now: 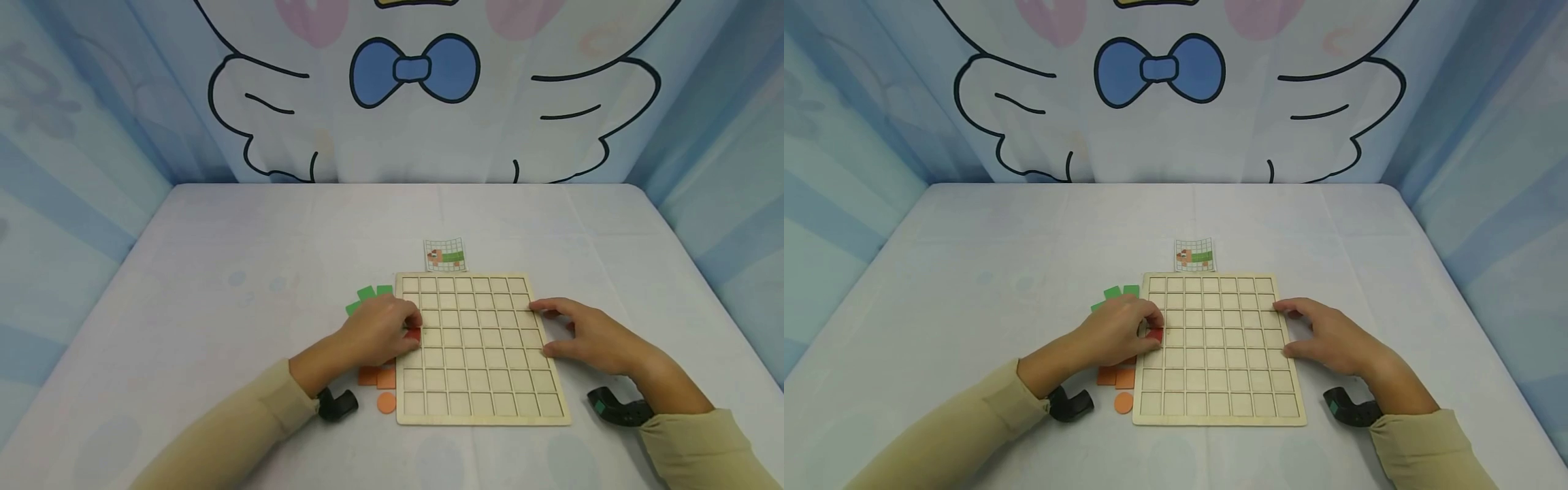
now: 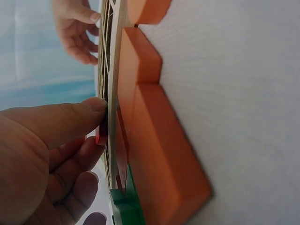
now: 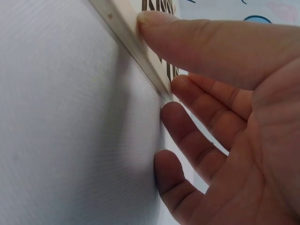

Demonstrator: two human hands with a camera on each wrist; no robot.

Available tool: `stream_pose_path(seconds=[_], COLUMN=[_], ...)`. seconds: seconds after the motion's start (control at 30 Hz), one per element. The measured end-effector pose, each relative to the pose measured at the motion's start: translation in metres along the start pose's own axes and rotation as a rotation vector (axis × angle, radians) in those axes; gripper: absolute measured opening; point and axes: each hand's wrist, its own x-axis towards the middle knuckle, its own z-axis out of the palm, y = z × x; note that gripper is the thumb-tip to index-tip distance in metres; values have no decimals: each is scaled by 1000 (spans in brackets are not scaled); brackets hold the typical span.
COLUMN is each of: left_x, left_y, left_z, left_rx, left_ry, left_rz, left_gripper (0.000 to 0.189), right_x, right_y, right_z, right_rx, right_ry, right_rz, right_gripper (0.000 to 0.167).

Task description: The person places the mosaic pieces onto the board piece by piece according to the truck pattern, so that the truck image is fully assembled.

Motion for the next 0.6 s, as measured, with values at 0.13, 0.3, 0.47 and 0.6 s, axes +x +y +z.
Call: stream_pose_path(seconds=[0.13, 0.3, 0.47, 0.6], left_x=[0, 1, 2, 1], left_y=[0, -1, -2, -1], left_z=[0, 1, 2, 2], left_rx=[9, 7, -2, -17], left_ry=[3, 9, -2, -12], left_rz=[-2, 7, 11, 15], left_gripper=[23, 23, 22, 20], right_x=[1, 1, 2, 1], right_y=[0, 0, 1, 1], right_z=[0, 0, 0, 0], right_rx=[-7, -13, -11, -2], right_ry=[0, 2, 1, 0], right_rz=[-1, -1, -7, -1], right_gripper=[67, 67, 67, 67])
